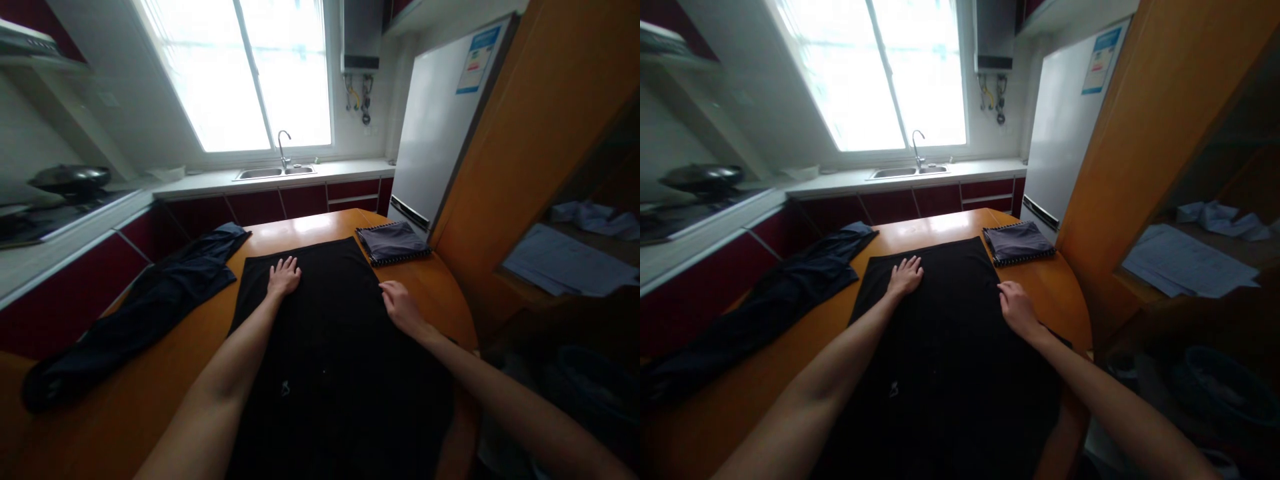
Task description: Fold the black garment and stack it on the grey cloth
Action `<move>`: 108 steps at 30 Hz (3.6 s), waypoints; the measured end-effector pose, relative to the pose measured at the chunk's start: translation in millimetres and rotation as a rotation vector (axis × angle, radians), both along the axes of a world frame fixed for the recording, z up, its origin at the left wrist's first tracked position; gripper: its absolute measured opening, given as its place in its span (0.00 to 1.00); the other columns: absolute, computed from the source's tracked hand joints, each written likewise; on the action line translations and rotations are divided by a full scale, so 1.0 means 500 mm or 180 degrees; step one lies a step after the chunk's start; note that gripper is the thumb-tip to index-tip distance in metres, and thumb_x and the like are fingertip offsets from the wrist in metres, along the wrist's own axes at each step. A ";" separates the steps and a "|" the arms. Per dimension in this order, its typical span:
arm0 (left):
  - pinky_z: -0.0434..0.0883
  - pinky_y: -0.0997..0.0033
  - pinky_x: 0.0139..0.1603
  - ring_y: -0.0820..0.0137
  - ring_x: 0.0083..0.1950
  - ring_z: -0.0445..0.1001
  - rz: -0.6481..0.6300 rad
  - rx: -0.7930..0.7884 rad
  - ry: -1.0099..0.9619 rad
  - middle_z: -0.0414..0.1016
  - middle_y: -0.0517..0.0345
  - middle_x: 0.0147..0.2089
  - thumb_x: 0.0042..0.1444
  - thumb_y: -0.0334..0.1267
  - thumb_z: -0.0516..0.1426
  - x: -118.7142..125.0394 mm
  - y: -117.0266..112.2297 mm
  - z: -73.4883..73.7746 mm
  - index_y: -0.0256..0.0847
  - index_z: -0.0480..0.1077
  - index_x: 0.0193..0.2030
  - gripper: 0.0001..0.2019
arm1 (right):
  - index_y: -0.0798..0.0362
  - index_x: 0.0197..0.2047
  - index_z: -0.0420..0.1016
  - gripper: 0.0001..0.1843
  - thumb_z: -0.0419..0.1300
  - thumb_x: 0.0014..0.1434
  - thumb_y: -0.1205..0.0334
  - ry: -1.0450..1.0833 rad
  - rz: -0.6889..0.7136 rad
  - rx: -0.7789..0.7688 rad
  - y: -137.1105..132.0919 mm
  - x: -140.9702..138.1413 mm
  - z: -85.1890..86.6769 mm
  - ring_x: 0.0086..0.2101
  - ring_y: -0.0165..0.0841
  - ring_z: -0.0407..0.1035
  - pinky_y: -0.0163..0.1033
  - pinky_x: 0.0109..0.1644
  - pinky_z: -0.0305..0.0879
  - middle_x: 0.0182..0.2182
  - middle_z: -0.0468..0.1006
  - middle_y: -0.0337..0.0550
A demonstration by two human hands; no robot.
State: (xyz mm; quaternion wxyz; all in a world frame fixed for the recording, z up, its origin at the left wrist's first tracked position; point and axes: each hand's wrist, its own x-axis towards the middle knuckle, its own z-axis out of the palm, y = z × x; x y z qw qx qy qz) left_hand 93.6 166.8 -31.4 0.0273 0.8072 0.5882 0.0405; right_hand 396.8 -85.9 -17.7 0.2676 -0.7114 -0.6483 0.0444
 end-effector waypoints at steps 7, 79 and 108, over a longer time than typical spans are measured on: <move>0.46 0.44 0.73 0.55 0.77 0.44 0.0003 0.0019 -0.0054 0.47 0.57 0.77 0.69 0.50 0.38 0.000 -0.002 0.001 0.46 0.51 0.75 0.30 | 0.52 0.34 0.83 0.11 0.61 0.59 0.57 0.0050 -0.0553 -0.0903 0.070 0.038 0.024 0.38 0.40 0.78 0.38 0.41 0.68 0.35 0.84 0.51; 0.67 0.62 0.54 0.59 0.54 0.71 -0.0366 0.0290 -0.1052 0.75 0.51 0.51 0.62 0.43 0.60 0.492 0.258 0.007 0.44 0.77 0.42 0.08 | 0.65 0.73 0.50 0.39 0.48 0.69 0.48 -0.0463 0.0528 -0.0600 -0.073 -0.058 -0.032 0.72 0.46 0.37 0.54 0.74 0.37 0.73 0.42 0.56; 0.46 0.42 0.71 0.52 0.77 0.43 -0.0181 -0.0197 -0.0121 0.46 0.44 0.77 0.71 0.51 0.41 -0.075 0.041 0.042 0.41 0.53 0.73 0.29 | 0.66 0.71 0.57 0.37 0.44 0.70 0.47 -0.0876 0.0533 -0.0162 -0.080 -0.047 -0.072 0.70 0.45 0.45 0.56 0.72 0.43 0.71 0.51 0.58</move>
